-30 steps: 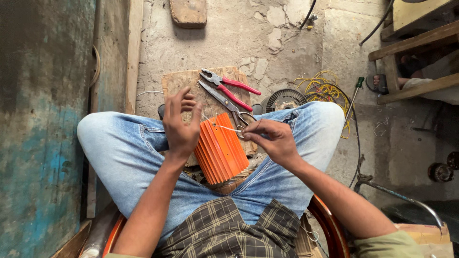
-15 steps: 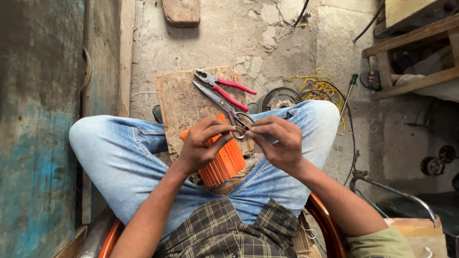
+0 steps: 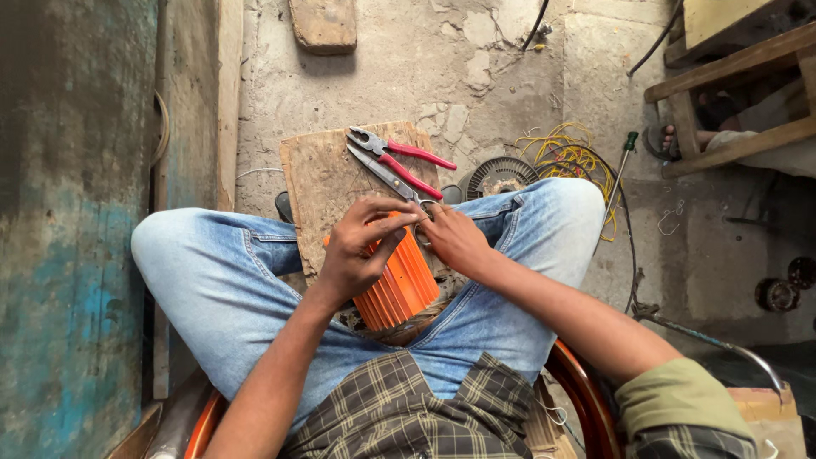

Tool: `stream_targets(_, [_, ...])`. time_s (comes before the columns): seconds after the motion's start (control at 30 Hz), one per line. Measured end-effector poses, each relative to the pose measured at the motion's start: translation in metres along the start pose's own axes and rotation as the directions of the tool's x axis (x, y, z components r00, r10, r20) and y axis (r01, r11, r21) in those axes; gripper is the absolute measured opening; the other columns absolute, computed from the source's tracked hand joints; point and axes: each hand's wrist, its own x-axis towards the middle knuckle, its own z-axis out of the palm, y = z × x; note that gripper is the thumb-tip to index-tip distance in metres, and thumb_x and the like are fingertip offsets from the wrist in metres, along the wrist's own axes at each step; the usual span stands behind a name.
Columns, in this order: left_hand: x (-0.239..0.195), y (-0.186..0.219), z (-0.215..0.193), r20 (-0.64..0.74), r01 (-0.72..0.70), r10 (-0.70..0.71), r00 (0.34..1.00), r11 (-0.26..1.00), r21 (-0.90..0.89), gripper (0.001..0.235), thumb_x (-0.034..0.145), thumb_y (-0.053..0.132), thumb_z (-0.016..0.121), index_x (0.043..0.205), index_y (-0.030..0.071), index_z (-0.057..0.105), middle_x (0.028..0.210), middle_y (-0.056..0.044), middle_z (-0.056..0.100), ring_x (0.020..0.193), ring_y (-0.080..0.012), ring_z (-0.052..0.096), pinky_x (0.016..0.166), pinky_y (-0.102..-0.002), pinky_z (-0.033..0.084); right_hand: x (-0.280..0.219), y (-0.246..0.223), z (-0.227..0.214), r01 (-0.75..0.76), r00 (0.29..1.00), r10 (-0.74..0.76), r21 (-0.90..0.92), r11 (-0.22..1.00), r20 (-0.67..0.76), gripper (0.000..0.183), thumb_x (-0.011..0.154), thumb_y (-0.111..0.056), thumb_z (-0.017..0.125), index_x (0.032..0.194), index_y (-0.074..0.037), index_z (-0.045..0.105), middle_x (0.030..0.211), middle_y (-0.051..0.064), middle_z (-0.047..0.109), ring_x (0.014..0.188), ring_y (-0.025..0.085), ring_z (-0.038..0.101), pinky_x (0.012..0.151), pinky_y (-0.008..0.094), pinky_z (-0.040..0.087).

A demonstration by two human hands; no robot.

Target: The person sits cross-legged and uses shears to cut and trim wires on an orange cylindrical electrical component resting on a wooden board. The person repeatedly snips wire ends and adjusts the component while working.

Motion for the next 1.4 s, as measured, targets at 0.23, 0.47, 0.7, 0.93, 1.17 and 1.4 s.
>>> stream_targets(0.23, [-0.001, 0.002, 0.000, 0.023, 0.006, -0.008, 1.000, 0.997, 0.083, 0.029, 0.090, 0.004, 0.070, 0.118, 0.010, 0.074, 0.129, -0.013, 0.067, 0.123, -0.0327, 0.061, 0.105, -0.043, 0.049, -0.011, 0.007, -0.013, -0.066, 0.998, 0.055, 0.435, 0.898, 0.038, 0.060, 0.083, -0.023, 0.071, 0.137, -0.005, 0.052, 0.107, 0.024, 0.063, 0.092, 0.040, 0.066, 0.079, 0.048, 0.054])
stream_targets(0.47, [-0.004, -0.010, 0.012, 0.007, 0.112, -0.113, 0.994, 0.990, 0.091, 0.021, 0.095, 0.007, 0.068, 0.116, 0.007, 0.074, 0.119, -0.011, 0.070, 0.113, -0.0300, 0.066, 0.098, -0.041, 0.052, -0.066, 0.038, -0.043, -0.246, 0.903, 0.425, 0.735, 0.632, -0.063, 0.017, 0.106, -0.011, 0.050, 0.109, -0.001, 0.064, 0.094, 0.010, 0.065, 0.085, 0.020, 0.064, 0.079, 0.034, 0.053])
stream_targets(0.7, [-0.009, -0.012, 0.015, -0.036, 0.185, -0.182, 0.983, 0.980, 0.075, 0.018, 0.099, 0.011, 0.066, 0.114, 0.004, 0.073, 0.109, -0.012, 0.073, 0.103, -0.0307, 0.069, 0.090, -0.040, 0.055, -0.070, 0.034, -0.097, -0.141, 0.820, 0.566, 0.928, 0.344, -0.085, 0.037, 0.112, -0.031, 0.040, 0.121, -0.001, 0.061, 0.108, 0.009, 0.071, 0.096, 0.016, 0.072, 0.088, 0.032, 0.061])
stream_targets(0.93, [-0.006, -0.003, 0.020, -0.149, 0.177, -0.158, 0.976, 0.976, 0.128, 0.023, 0.099, 0.008, 0.066, 0.121, 0.005, 0.066, 0.112, -0.014, 0.069, 0.102, -0.0295, 0.068, 0.091, -0.040, 0.055, -0.121, 0.011, -0.172, 0.370, 0.717, 0.582, 0.917, 0.148, -0.384, 0.022, 0.113, -0.028, 0.061, 0.114, -0.007, 0.056, 0.136, 0.017, 0.059, 0.115, 0.028, 0.068, 0.109, 0.045, 0.053])
stream_targets(1.17, [-0.006, 0.106, 0.067, -0.057, 0.112, -0.147, 0.987, 0.910, -0.399, 0.040, 0.099, 0.015, 0.067, 0.135, 0.005, 0.053, 0.124, -0.012, 0.061, 0.118, -0.0234, 0.063, 0.099, -0.036, 0.055, -0.134, -0.021, -0.174, 0.555, 0.711, 0.633, 0.798, -0.237, -0.306, 0.024, 0.116, -0.025, 0.060, 0.108, -0.003, 0.060, 0.148, 0.017, 0.056, 0.134, 0.032, 0.062, 0.127, 0.046, 0.042])
stream_targets(1.4, [0.015, 0.116, 0.080, 0.234, 0.298, -0.189, 0.954, 0.696, -0.653, 0.029, 0.116, 0.020, 0.053, 0.132, -0.001, 0.064, 0.114, -0.010, 0.066, 0.108, -0.0194, 0.068, 0.099, -0.033, 0.058, -0.146, -0.042, -0.160, 0.513, 0.810, 0.543, 0.716, -0.474, -0.220, 0.025, 0.113, -0.025, 0.057, 0.108, -0.001, 0.061, 0.148, 0.021, 0.055, 0.130, 0.037, 0.064, 0.117, 0.051, 0.047])
